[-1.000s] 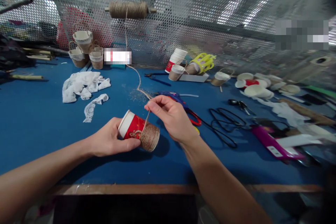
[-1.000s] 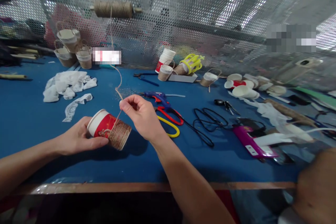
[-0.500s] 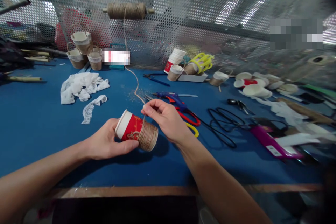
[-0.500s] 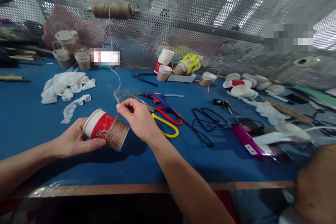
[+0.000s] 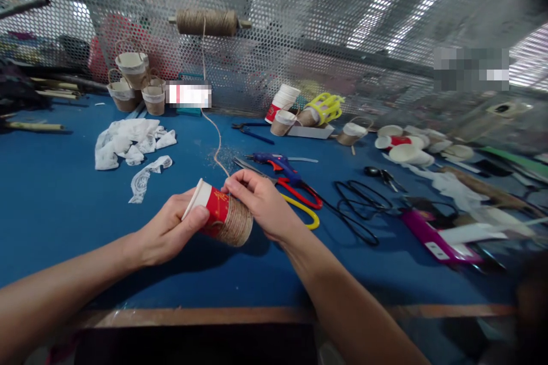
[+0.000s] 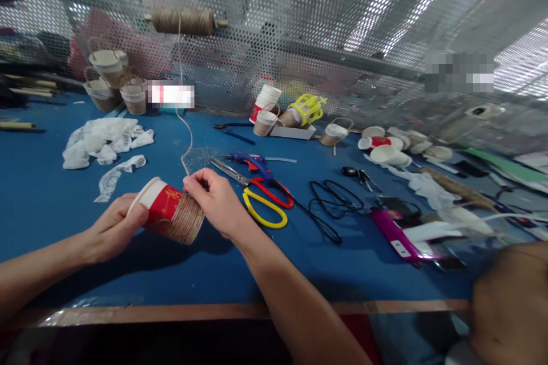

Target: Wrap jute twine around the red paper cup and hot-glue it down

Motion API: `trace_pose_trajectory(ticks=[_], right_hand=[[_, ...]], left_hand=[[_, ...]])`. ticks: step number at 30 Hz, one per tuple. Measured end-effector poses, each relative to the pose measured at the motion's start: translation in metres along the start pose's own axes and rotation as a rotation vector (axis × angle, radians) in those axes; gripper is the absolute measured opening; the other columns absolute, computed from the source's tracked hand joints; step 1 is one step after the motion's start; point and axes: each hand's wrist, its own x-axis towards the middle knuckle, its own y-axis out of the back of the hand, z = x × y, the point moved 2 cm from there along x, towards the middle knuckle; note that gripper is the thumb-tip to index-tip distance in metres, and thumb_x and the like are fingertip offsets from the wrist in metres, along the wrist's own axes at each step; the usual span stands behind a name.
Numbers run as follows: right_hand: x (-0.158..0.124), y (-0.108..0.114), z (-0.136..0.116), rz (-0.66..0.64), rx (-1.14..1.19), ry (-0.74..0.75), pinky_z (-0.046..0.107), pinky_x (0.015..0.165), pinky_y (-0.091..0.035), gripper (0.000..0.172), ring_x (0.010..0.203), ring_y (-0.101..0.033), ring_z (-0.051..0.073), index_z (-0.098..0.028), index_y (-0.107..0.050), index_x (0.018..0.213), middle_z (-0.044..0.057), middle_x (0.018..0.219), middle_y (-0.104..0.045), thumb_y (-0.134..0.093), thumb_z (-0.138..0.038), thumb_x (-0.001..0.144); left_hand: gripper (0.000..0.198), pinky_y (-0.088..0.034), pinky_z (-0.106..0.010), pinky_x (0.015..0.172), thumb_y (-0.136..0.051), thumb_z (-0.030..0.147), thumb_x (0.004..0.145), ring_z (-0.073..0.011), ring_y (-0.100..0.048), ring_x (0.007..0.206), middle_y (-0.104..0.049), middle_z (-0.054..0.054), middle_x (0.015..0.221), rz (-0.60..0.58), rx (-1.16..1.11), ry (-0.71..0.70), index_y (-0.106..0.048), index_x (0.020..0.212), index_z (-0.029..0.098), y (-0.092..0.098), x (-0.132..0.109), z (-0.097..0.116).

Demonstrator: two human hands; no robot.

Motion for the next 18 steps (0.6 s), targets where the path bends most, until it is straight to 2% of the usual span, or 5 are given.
trace_pose_trajectory(ticks=[4,8,14,18], right_hand=[[-0.0012,0.0014,-0.0010,0.056,-0.033,0.007,0.027,0.060,-0.037,0.023,0.064,-0.047,0.012,-0.017,-0.052,0.073,0.001,0.072,-0.055,-0.053,-0.040,0.078],[-0.0022,0.0021,-0.0024,0.078,-0.062,0.021,0.027,0.060,-0.038,0.023,0.065,-0.047,0.012,-0.018,-0.053,0.073,0.002,0.073,-0.056,-0.052,-0.040,0.078],[-0.0014,0.0000,-0.0026,-0.012,-0.030,0.011,0.025,0.057,-0.036,0.023,0.061,-0.043,0.011,-0.019,-0.050,0.071,-0.002,0.067,-0.048,-0.053,-0.041,0.077],[-0.0029,0.0019,-0.0053,-0.078,-0.162,0.021,0.026,0.061,-0.036,0.022,0.064,-0.044,0.012,-0.019,-0.049,0.074,-0.002,0.069,-0.047,-0.047,-0.039,0.082]], left_hand=[[0.053,-0.041,-0.026,0.061,-0.022,0.045,0.092,-0.0130,-0.047,0.064,-0.059,-0.005,0.076,-0.019,-0.001,0.001,-0.060,0.072,0.014,-0.0002,-0.0005,-0.0012],[0.053,-0.041,-0.027,0.064,-0.021,0.043,0.092,-0.0137,-0.047,0.064,-0.057,-0.004,0.070,-0.020,0.029,-0.014,-0.059,0.070,0.014,0.0009,-0.0005,0.0005],[0.049,-0.040,-0.033,0.080,-0.020,0.040,0.093,-0.0136,-0.047,0.063,-0.058,-0.003,0.065,-0.060,0.107,-0.107,-0.054,0.066,0.015,0.0012,0.0006,0.0037],[0.042,-0.039,-0.033,0.082,-0.023,0.033,0.094,-0.0129,-0.046,0.063,-0.057,-0.002,0.064,-0.062,0.153,-0.215,-0.051,0.068,0.015,0.0024,0.0022,0.0059]])
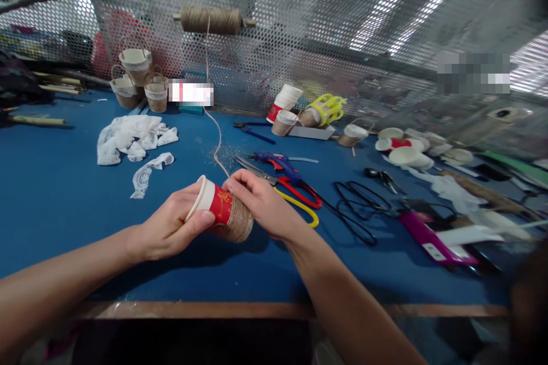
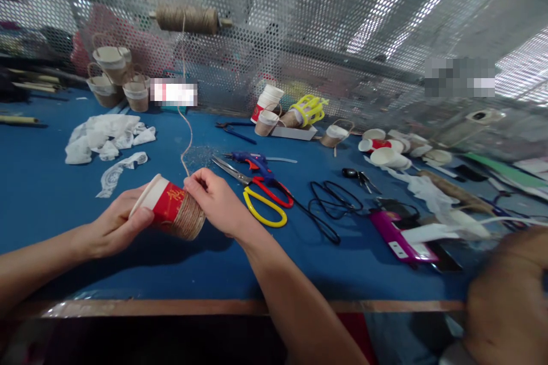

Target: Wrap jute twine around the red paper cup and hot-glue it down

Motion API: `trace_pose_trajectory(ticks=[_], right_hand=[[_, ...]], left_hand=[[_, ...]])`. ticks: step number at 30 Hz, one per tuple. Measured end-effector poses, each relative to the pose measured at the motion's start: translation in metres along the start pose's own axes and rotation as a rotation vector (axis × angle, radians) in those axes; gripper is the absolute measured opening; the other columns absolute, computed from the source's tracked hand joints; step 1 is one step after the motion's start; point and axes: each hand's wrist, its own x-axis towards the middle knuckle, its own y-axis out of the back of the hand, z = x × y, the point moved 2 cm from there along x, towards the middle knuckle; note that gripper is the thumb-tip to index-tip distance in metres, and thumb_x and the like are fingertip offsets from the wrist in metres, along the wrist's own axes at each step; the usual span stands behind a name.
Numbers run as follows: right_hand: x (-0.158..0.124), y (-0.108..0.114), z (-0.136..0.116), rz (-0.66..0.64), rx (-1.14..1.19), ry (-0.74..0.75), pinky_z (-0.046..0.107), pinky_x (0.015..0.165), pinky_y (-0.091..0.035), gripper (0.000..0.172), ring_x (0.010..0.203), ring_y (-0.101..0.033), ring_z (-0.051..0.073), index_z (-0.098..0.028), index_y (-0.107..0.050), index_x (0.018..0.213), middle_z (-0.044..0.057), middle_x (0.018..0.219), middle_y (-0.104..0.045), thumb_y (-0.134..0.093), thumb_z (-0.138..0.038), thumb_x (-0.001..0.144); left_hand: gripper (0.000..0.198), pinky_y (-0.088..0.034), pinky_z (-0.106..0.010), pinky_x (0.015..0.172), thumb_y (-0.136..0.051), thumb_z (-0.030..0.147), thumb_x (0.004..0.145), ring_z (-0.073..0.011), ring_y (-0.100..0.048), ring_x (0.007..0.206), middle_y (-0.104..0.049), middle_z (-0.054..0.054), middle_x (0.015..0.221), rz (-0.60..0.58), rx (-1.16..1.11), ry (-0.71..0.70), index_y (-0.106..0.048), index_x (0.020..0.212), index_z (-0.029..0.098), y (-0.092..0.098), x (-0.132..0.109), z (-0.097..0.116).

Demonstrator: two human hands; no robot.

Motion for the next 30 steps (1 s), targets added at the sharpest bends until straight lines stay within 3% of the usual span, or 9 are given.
trace_pose_trajectory(ticks=[4,7,14,19,23,26,30], right_hand=[[-0.003,0.002,-0.002,-0.073,-0.124,-0.024,0.029,0.064,-0.036,0.022,0.069,-0.046,0.014,-0.020,-0.049,0.078,0.000,0.073,-0.050,-0.040,-0.038,0.086],[-0.002,0.004,0.000,-0.054,-0.112,-0.037,0.028,0.063,-0.036,0.022,0.069,-0.046,0.014,-0.020,-0.047,0.076,0.000,0.072,-0.049,-0.040,-0.039,0.085],[0.008,0.003,0.015,-0.042,-0.025,-0.161,0.027,0.054,-0.033,0.024,0.059,-0.042,0.012,-0.020,-0.043,0.074,-0.002,0.066,-0.045,-0.040,-0.042,0.084],[0.005,0.003,0.006,0.113,-0.305,0.054,0.029,0.063,-0.035,0.020,0.066,-0.045,0.014,-0.019,-0.042,0.074,0.000,0.071,-0.048,-0.038,-0.034,0.087],[-0.001,-0.004,0.001,0.138,-0.422,0.232,0.030,0.066,-0.037,0.014,0.070,-0.046,0.015,-0.019,-0.042,0.079,0.003,0.076,-0.048,-0.036,-0.028,0.088],[-0.002,-0.008,0.001,0.116,-0.466,0.284,0.031,0.067,-0.039,0.012,0.071,-0.047,0.015,-0.019,-0.042,0.081,0.005,0.081,-0.049,-0.035,-0.026,0.089],[-0.003,-0.011,0.002,0.090,-0.489,0.286,0.032,0.068,-0.040,0.012,0.072,-0.048,0.015,-0.018,-0.042,0.083,0.006,0.086,-0.049,-0.034,-0.026,0.089]], left_hand=[[0.042,-0.040,-0.031,0.078,-0.023,0.031,0.094,-0.0118,-0.043,0.060,-0.054,0.000,0.060,0.012,0.018,-0.043,-0.049,0.065,0.016,0.001,0.003,0.002],[0.042,-0.041,-0.030,0.076,-0.025,0.034,0.093,-0.0129,-0.045,0.063,-0.056,-0.002,0.064,0.008,-0.006,-0.001,-0.052,0.066,0.015,0.001,0.004,0.001],[0.050,-0.043,-0.027,0.064,-0.034,0.053,0.086,-0.0148,-0.053,0.067,-0.062,-0.005,0.076,0.067,-0.307,0.445,-0.063,0.081,0.012,0.000,0.002,-0.016],[0.042,-0.040,-0.023,0.059,-0.051,0.053,0.077,-0.0121,-0.053,0.060,-0.064,-0.002,0.068,0.084,-0.677,0.751,-0.065,0.076,0.013,-0.002,0.004,-0.021],[0.025,-0.038,-0.021,0.055,-0.068,0.036,0.065,-0.0103,-0.052,0.055,-0.062,0.000,0.064,0.101,-0.859,0.968,-0.063,0.072,0.013,-0.001,0.006,-0.019],[0.018,-0.036,-0.020,0.054,-0.071,0.025,0.059,-0.0087,-0.050,0.053,-0.060,0.002,0.060,0.097,-0.845,1.021,-0.060,0.067,0.013,-0.002,0.005,-0.018],[0.016,-0.033,-0.019,0.052,-0.068,0.024,0.061,-0.0074,-0.045,0.051,-0.056,0.004,0.057,0.119,-0.761,1.001,-0.058,0.067,0.013,-0.005,0.002,-0.019]])
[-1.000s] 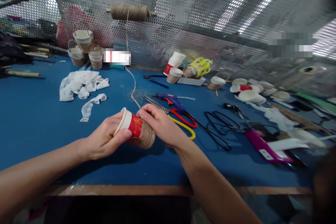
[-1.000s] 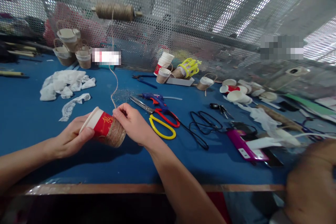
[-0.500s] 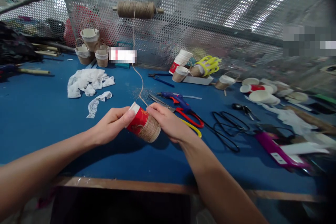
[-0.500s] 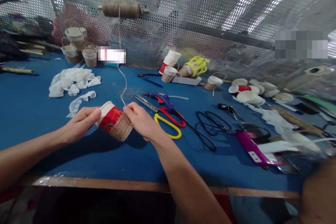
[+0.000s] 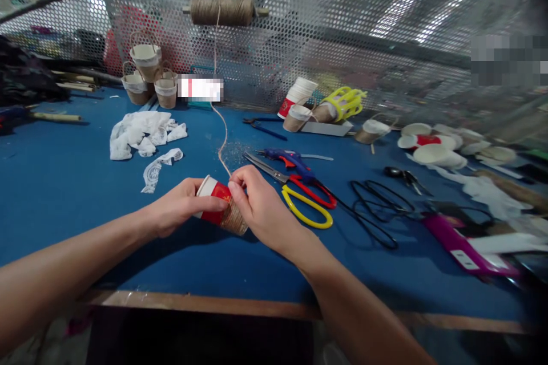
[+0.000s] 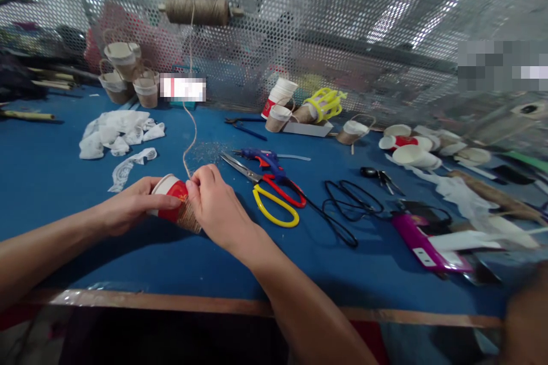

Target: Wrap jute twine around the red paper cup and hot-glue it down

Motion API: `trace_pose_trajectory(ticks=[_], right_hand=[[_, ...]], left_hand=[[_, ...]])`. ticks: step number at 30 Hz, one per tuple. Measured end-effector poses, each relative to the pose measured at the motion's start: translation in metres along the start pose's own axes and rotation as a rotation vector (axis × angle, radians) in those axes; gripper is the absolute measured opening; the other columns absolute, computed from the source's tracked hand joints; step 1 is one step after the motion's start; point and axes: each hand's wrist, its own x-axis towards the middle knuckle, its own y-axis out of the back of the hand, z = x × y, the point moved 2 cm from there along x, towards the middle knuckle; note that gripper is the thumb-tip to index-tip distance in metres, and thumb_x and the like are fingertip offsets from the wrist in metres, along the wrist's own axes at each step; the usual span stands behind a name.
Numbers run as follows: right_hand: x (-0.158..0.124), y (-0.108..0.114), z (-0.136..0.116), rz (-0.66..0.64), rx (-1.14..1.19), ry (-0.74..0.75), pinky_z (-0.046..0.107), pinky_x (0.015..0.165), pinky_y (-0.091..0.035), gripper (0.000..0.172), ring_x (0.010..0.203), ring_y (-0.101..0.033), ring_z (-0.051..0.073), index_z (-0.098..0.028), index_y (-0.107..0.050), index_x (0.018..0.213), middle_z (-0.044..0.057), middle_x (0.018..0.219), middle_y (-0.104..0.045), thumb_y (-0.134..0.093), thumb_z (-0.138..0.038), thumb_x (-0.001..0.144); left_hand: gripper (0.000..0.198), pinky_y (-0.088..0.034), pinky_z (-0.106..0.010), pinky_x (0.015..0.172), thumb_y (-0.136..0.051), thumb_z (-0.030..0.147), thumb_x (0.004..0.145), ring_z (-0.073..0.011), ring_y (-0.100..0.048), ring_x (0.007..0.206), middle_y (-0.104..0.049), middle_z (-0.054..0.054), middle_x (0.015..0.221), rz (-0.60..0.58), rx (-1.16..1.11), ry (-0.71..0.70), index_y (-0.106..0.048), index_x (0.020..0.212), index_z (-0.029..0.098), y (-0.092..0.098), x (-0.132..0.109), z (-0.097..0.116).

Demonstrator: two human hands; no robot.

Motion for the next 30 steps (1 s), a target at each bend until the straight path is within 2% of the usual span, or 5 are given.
trace_pose_trajectory(ticks=[4,10,18,30], right_hand=[[-0.0003,0.0022,-0.0003,0.020,0.030,-0.016,0.031,0.070,-0.041,0.012,0.074,-0.048,0.016,-0.019,-0.043,0.083,0.005,0.085,-0.050,-0.036,-0.026,0.089],[0.0006,0.0055,-0.0017,0.018,0.150,-0.055,0.030,0.073,-0.041,0.011,0.077,-0.050,0.015,-0.018,-0.046,0.082,0.004,0.082,-0.052,-0.039,-0.025,0.088],[0.0021,0.0047,-0.0007,0.010,0.414,-0.147,0.027,0.066,-0.041,0.017,0.071,-0.050,0.012,-0.019,-0.045,0.072,0.002,0.080,-0.054,-0.045,-0.030,0.084],[0.0004,0.0018,-0.0041,0.060,0.262,-0.083,0.028,0.069,-0.040,0.014,0.072,-0.049,0.013,-0.019,-0.045,0.075,0.002,0.078,-0.054,-0.044,-0.028,0.086]], left_hand=[[0.017,-0.033,-0.019,0.053,-0.066,0.026,0.063,-0.0070,-0.043,0.052,-0.053,0.005,0.057,0.040,0.047,-0.068,-0.056,0.067,0.013,-0.0029,-0.0007,-0.0018],[0.017,-0.036,-0.020,0.054,-0.065,0.027,0.062,-0.0075,-0.044,0.052,-0.052,0.004,0.056,0.038,0.117,-0.124,-0.056,0.065,0.012,-0.0036,-0.0031,-0.0006],[0.018,-0.037,-0.020,0.052,-0.065,0.028,0.061,-0.0075,-0.045,0.051,-0.052,0.004,0.056,0.042,0.115,-0.150,-0.057,0.066,0.013,-0.0033,-0.0029,-0.0024],[0.016,-0.035,-0.020,0.050,-0.063,0.026,0.061,-0.0064,-0.040,0.049,-0.046,0.006,0.053,0.088,0.132,-0.172,-0.053,0.060,0.013,-0.0046,-0.0047,-0.0026]])
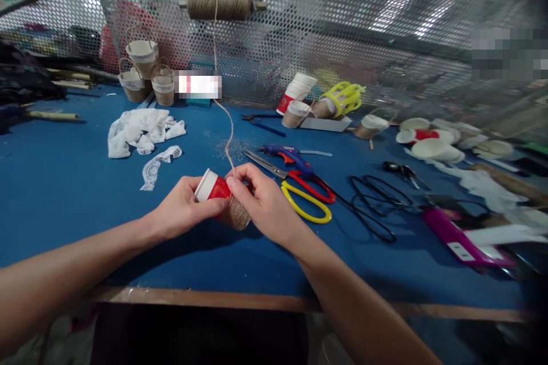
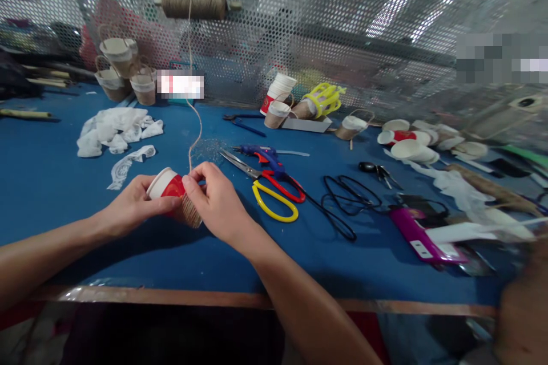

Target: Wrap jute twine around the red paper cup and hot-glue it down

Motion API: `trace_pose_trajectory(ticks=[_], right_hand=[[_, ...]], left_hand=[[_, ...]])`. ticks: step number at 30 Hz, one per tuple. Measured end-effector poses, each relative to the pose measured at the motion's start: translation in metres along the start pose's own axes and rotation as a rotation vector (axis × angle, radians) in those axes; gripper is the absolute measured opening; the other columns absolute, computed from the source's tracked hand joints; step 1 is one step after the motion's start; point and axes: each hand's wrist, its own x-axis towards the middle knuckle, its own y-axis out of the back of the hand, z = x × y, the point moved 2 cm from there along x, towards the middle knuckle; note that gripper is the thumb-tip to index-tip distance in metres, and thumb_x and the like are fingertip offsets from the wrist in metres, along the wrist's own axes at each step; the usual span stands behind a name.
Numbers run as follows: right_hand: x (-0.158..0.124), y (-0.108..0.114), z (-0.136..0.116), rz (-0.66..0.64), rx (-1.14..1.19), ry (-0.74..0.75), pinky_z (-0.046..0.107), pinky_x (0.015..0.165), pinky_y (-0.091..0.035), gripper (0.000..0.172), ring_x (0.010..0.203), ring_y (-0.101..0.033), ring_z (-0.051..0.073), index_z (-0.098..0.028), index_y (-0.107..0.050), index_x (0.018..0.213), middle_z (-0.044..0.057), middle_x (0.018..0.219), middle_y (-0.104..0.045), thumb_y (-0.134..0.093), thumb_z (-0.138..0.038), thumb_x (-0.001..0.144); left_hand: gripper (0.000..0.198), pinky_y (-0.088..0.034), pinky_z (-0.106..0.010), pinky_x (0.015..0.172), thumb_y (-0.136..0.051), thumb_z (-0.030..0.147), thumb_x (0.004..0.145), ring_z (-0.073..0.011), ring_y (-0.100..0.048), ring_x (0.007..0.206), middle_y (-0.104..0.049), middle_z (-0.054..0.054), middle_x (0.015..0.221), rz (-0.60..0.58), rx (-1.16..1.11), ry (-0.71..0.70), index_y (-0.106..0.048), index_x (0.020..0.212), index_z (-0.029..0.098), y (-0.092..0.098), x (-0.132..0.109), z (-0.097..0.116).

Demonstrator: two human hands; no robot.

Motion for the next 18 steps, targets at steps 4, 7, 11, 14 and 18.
trace_pose_trajectory(ticks=[4,7,11,14,18], right_hand=[[0.0001,-0.0001,0.0002,0.008,0.003,-0.001,0.028,0.070,-0.040,0.014,0.073,-0.050,0.013,-0.019,-0.045,0.075,0.002,0.078,-0.054,-0.044,-0.028,0.086],[0.0000,0.0002,-0.0004,0.012,0.010,-0.006,0.028,0.070,-0.040,0.014,0.072,-0.050,0.013,-0.019,-0.045,0.075,0.002,0.078,-0.054,-0.044,-0.028,0.086],[0.0000,0.0012,-0.0012,0.013,0.016,-0.016,0.028,0.068,-0.040,0.013,0.071,-0.049,0.013,-0.019,-0.046,0.077,0.001,0.077,-0.053,-0.043,-0.028,0.086],[-0.0005,0.0024,-0.0018,0.022,0.012,-0.017,0.027,0.066,-0.040,0.014,0.069,-0.048,0.012,-0.018,-0.048,0.079,0.001,0.075,-0.052,-0.043,-0.029,0.086],[-0.0009,0.0027,-0.0022,0.019,-0.009,-0.003,0.026,0.066,-0.039,0.014,0.070,-0.048,0.012,-0.017,-0.048,0.080,0.002,0.076,-0.052,-0.043,-0.028,0.087]], left_hand=[[0.016,-0.036,-0.020,0.051,-0.063,0.027,0.062,-0.0069,-0.042,0.050,-0.048,0.005,0.054,-0.007,-0.010,-0.017,-0.054,0.062,0.013,0.0010,0.0006,-0.0013],[0.018,-0.035,-0.020,0.051,-0.064,0.029,0.064,-0.0073,-0.041,0.050,-0.047,0.005,0.054,-0.014,-0.008,-0.033,-0.055,0.062,0.014,0.0020,0.0003,-0.0012],[0.018,-0.036,-0.021,0.053,-0.063,0.030,0.065,-0.0084,-0.042,0.052,-0.050,0.004,0.056,-0.011,-0.037,-0.054,-0.058,0.063,0.013,0.0034,0.0007,0.0003],[0.017,-0.039,-0.022,0.059,-0.061,0.030,0.067,-0.0102,-0.047,0.056,-0.056,0.002,0.061,-0.009,-0.120,-0.037,-0.061,0.067,0.013,0.0045,0.0015,-0.0003],[0.017,-0.041,-0.025,0.064,-0.058,0.029,0.068,-0.0134,-0.052,0.061,-0.059,0.000,0.062,-0.034,-0.156,-0.026,-0.063,0.067,0.013,0.0056,0.0020,-0.0028]])
